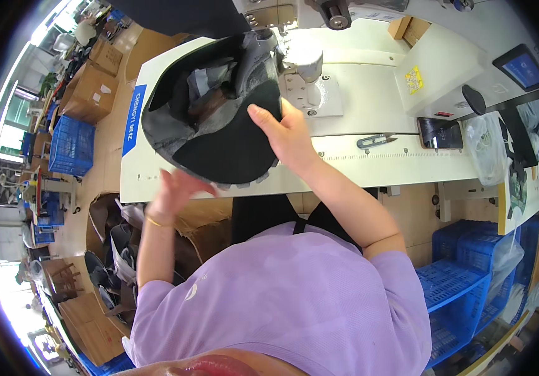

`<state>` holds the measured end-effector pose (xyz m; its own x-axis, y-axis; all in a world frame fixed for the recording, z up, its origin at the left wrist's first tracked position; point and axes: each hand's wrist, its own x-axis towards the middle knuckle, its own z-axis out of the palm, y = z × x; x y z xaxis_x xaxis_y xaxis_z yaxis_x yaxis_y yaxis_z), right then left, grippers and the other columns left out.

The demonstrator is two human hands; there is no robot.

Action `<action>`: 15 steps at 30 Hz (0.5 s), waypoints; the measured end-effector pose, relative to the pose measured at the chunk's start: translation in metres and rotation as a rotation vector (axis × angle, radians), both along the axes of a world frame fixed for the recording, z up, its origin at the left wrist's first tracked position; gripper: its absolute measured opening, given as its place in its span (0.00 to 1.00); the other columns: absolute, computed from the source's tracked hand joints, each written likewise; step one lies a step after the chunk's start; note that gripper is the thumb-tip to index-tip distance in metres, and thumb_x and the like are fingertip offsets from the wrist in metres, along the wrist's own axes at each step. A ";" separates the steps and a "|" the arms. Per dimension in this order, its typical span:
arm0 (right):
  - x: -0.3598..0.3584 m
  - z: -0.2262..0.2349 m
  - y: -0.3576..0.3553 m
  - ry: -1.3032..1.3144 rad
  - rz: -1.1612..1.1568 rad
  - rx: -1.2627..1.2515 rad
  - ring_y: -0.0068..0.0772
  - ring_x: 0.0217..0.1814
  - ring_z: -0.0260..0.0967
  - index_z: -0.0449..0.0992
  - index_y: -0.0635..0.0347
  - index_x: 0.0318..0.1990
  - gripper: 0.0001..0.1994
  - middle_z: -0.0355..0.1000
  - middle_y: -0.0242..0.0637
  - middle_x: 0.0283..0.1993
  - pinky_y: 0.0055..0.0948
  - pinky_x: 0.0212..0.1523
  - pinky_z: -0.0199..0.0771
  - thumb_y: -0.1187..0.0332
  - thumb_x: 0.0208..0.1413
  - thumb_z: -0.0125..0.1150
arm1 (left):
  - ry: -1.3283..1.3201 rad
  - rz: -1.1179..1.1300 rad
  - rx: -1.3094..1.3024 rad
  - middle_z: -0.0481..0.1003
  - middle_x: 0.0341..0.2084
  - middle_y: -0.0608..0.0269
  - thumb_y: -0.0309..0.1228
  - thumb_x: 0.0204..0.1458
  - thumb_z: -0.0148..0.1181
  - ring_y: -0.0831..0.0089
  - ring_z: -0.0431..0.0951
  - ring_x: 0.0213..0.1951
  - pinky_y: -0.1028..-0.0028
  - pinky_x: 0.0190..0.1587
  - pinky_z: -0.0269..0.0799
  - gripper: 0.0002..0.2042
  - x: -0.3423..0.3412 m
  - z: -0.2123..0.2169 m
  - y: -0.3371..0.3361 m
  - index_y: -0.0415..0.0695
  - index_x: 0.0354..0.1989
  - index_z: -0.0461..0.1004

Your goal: Inspecting shoe upper components and positioning them on a workstation.

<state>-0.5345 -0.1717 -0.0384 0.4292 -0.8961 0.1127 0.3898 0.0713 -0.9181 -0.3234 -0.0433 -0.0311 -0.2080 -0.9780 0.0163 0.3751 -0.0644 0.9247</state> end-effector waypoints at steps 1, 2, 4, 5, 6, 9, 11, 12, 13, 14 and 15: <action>0.002 0.000 0.002 0.000 0.001 -0.016 0.17 0.36 0.68 0.71 0.64 0.38 0.11 0.73 0.31 0.35 0.20 0.37 0.70 0.64 0.58 0.58 | 0.161 0.001 0.003 0.74 0.45 0.54 0.49 0.60 0.45 0.66 0.75 0.46 0.69 0.43 0.73 0.25 -0.023 0.002 0.001 0.35 0.48 0.69; 0.001 -0.003 0.002 0.061 0.009 -0.083 0.16 0.35 0.67 0.69 0.64 0.42 0.12 0.72 0.30 0.34 0.20 0.37 0.69 0.64 0.60 0.56 | 0.063 0.213 0.024 0.74 0.43 0.56 0.40 0.58 0.50 0.68 0.75 0.45 0.71 0.43 0.72 0.19 -0.037 -0.008 -0.009 0.35 0.47 0.70; -0.001 0.004 0.007 -0.015 -0.020 -0.079 0.16 0.34 0.67 0.68 0.64 0.43 0.12 0.71 0.30 0.32 0.20 0.34 0.69 0.63 0.61 0.54 | -0.035 0.426 0.048 0.75 0.42 0.58 0.31 0.56 0.54 0.70 0.75 0.44 0.72 0.44 0.71 0.13 -0.047 -0.017 -0.018 0.35 0.45 0.72; -0.004 0.009 0.009 -0.092 -0.049 -0.078 0.17 0.33 0.68 0.67 0.64 0.44 0.12 0.71 0.30 0.31 0.20 0.32 0.70 0.63 0.62 0.52 | -0.037 0.441 -0.005 0.75 0.41 0.59 0.25 0.52 0.55 0.71 0.74 0.43 0.73 0.44 0.70 0.11 -0.050 -0.014 -0.022 0.35 0.44 0.72; -0.011 0.013 0.012 -0.091 -0.059 -0.082 0.17 0.33 0.68 0.67 0.64 0.44 0.12 0.71 0.30 0.31 0.20 0.32 0.70 0.63 0.62 0.52 | -0.037 0.454 -0.059 0.75 0.40 0.60 0.18 0.49 0.55 0.72 0.74 0.42 0.74 0.45 0.70 0.11 -0.051 -0.008 -0.026 0.35 0.42 0.73; -0.031 0.015 0.021 0.042 0.084 -0.001 0.20 0.26 0.69 0.64 0.63 0.42 0.11 0.70 0.33 0.29 0.20 0.25 0.70 0.63 0.63 0.47 | -0.047 0.518 -0.106 0.76 0.38 0.60 0.19 0.50 0.54 0.72 0.75 0.40 0.75 0.45 0.69 0.10 -0.059 0.008 -0.037 0.35 0.40 0.74; -0.031 0.016 0.022 0.005 0.133 0.064 0.27 0.21 0.70 0.65 0.64 0.41 0.11 0.71 0.39 0.29 0.22 0.20 0.70 0.64 0.65 0.43 | -0.043 0.507 -0.080 0.76 0.37 0.60 0.19 0.50 0.54 0.72 0.75 0.39 0.75 0.45 0.69 0.09 -0.060 0.021 -0.046 0.35 0.40 0.74; -0.029 0.018 0.018 -0.026 0.111 0.038 0.27 0.20 0.70 0.65 0.65 0.39 0.11 0.71 0.39 0.28 0.24 0.20 0.71 0.65 0.65 0.42 | -0.026 0.517 -0.084 0.76 0.36 0.60 0.19 0.50 0.54 0.72 0.75 0.39 0.75 0.45 0.69 0.09 -0.061 0.027 -0.051 0.35 0.40 0.74; -0.028 0.021 0.014 -0.030 0.103 0.036 0.27 0.20 0.70 0.65 0.65 0.39 0.11 0.71 0.39 0.28 0.24 0.20 0.71 0.65 0.65 0.42 | -0.009 0.527 -0.089 0.76 0.36 0.60 0.19 0.50 0.55 0.72 0.76 0.39 0.76 0.45 0.69 0.09 -0.061 0.030 -0.056 0.35 0.40 0.74; -0.027 0.024 0.010 -0.059 0.097 0.059 0.27 0.20 0.70 0.65 0.65 0.39 0.11 0.72 0.39 0.28 0.24 0.20 0.71 0.65 0.65 0.42 | -0.065 0.525 -0.099 0.77 0.35 0.60 0.19 0.49 0.55 0.72 0.76 0.39 0.76 0.44 0.70 0.08 -0.058 0.032 -0.060 0.35 0.39 0.75; -0.027 0.026 0.007 -0.089 0.092 0.083 0.27 0.20 0.70 0.65 0.65 0.39 0.11 0.72 0.39 0.28 0.24 0.20 0.71 0.65 0.65 0.42 | -0.068 0.519 -0.103 0.77 0.35 0.60 0.19 0.49 0.55 0.72 0.76 0.39 0.76 0.44 0.70 0.08 -0.056 0.034 -0.063 0.35 0.39 0.75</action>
<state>-0.5618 -0.1643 -0.0126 0.5014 -0.8614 0.0811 0.4577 0.1845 -0.8697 -0.3797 -0.1068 0.0029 0.2985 -0.9467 0.1209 0.2730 0.2061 0.9397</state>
